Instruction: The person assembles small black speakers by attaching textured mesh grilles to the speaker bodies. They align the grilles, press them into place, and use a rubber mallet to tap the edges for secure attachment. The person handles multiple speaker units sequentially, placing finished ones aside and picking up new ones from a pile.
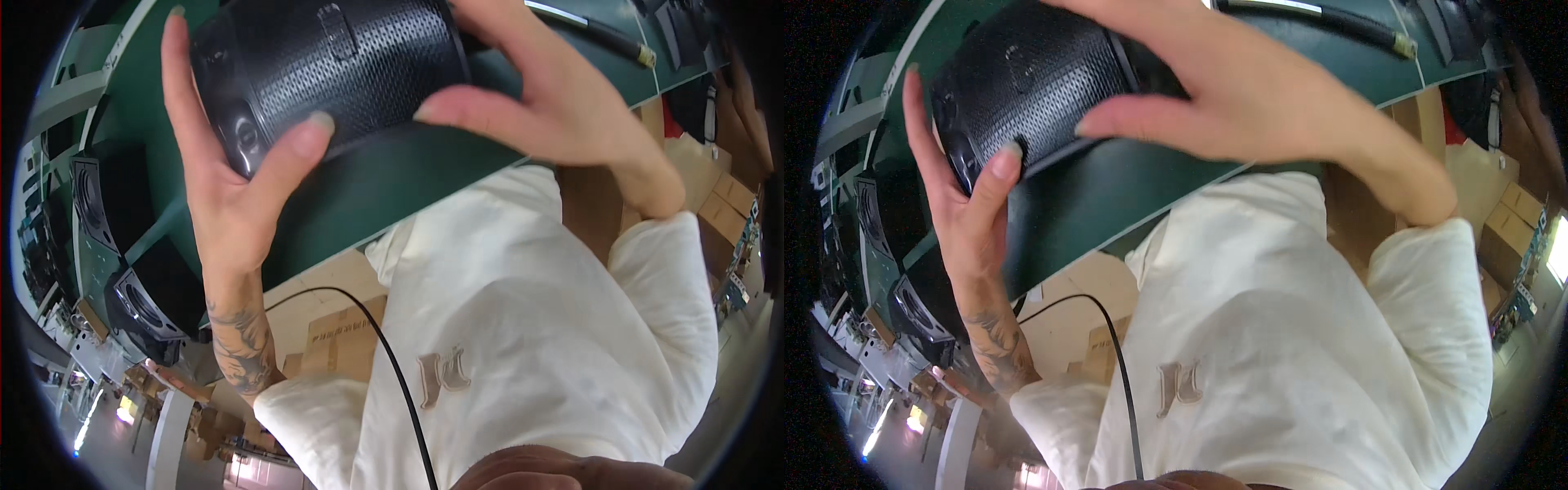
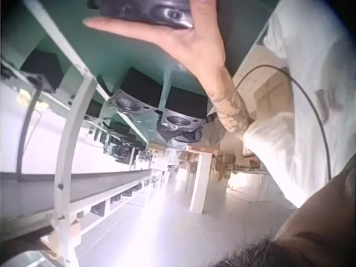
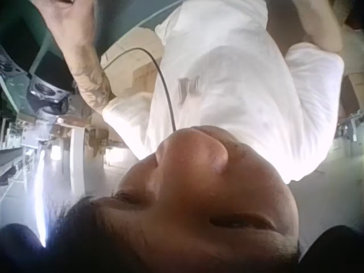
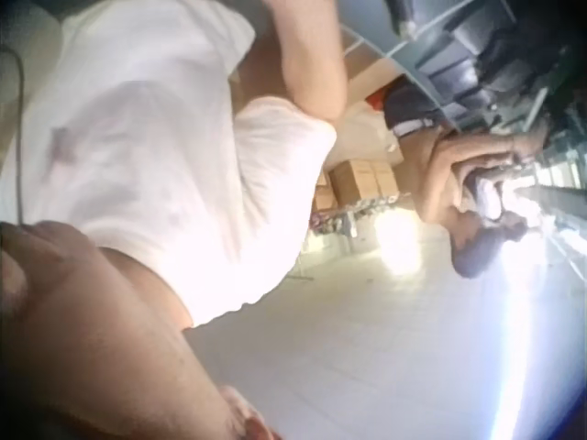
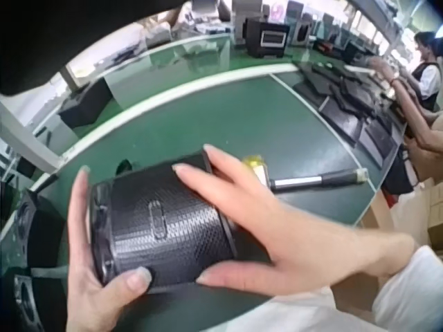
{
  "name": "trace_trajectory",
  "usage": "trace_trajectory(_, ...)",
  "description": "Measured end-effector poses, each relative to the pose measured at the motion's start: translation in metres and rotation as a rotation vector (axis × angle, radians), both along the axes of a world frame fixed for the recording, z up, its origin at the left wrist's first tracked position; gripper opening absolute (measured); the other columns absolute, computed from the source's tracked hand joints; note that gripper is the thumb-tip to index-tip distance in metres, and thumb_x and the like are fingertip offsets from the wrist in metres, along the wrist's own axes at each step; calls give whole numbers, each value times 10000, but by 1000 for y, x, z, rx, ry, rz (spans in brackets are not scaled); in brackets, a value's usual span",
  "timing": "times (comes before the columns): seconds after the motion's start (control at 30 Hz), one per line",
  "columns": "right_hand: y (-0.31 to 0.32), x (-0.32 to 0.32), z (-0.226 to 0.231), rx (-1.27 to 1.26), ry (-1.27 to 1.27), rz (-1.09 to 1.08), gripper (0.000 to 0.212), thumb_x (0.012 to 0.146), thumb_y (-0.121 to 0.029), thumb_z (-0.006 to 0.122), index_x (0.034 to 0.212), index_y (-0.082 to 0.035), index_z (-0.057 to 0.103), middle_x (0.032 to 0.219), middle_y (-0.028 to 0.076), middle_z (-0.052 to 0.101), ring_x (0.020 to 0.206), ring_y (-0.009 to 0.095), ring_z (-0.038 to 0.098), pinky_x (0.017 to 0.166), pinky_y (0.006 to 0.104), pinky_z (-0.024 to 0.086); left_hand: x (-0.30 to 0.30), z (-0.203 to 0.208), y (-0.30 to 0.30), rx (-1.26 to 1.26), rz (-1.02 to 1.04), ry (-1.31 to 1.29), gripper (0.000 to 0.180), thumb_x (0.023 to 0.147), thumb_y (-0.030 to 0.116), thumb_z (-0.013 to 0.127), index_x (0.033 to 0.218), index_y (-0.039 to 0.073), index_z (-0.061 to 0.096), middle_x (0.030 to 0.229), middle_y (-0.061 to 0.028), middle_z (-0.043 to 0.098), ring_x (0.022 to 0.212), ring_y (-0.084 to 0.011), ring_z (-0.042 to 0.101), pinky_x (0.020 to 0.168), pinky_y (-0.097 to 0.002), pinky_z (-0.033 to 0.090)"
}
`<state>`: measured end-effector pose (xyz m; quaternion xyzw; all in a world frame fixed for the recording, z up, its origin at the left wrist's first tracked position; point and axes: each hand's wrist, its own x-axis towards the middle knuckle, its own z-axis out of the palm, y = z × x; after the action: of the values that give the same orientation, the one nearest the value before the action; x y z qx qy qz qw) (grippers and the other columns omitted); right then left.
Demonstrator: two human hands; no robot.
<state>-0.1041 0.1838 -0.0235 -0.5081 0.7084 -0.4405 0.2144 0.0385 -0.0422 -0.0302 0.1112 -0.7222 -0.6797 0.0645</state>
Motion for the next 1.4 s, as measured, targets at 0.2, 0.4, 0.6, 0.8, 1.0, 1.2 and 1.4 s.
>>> trace_trajectory(0.2,0,7,-20,-220,-124,-63,1028,855,-10,759,1656,-62,117,1714,183,113,1594,329,136,1274,444,193,6,-3,-16,-293,-71,127,1325,743,131,918,1657,95,-39,1660,-199,188,1481,-298,323,1212,-432,314)
trace_trajectory(0.4,-26,12,-23,-606,-213,-95,1007,844,61,723,1641,-26,114,1683,191,195,1571,310,208,1264,441,193,7,-30,-5,-420,157,411,1430,708,-136,831,1633,199,-207,1727,-145,-102,1533,-277,208,1235,-475,292)
trace_trajectory(0.6,-41,31,-22,-621,-550,-409,730,910,-97,753,1530,18,386,1558,182,383,1444,280,392,1207,400,308,3,-21,18,-188,174,429,1225,814,-23,806,1652,79,-82,1713,-196,21,1538,-321,209,1214,-477,297)
trace_trajectory(0.8,-41,17,-30,-509,-147,-444,710,864,-138,813,1480,-45,472,1515,158,460,1471,274,395,1198,386,323,-16,0,5,-89,199,310,1192,790,12,856,1657,55,39,1704,-180,150,1434,-303,428,1133,-416,440)
trace_trajectory(1.0,-39,-5,-31,-558,-238,-313,657,818,-164,858,1393,-77,552,1489,139,500,1476,277,411,1188,368,336,-24,-30,-32,-432,89,429,1008,744,289,929,1547,33,376,1559,-192,381,1376,-312,485,1133,-442,431)
trace_trajectory(1.2,-48,-8,-22,-500,-173,-386,471,824,-257,868,1220,-95,672,1317,156,602,1282,282,562,1081,359,437,-21,-20,-25,-325,211,347,799,809,326,868,1430,-4,488,1476,-224,455,1339,-290,507,1108,-414,433)
trace_trajectory(1.4,-49,-34,-7,-279,-116,-341,536,934,-417,746,1341,-89,628,1249,184,634,1144,298,636,971,361,510,-25,-4,-27,-212,283,218,685,918,244,772,1458,-38,458,1384,-202,575,1249,-259,606,1081,-374,476)
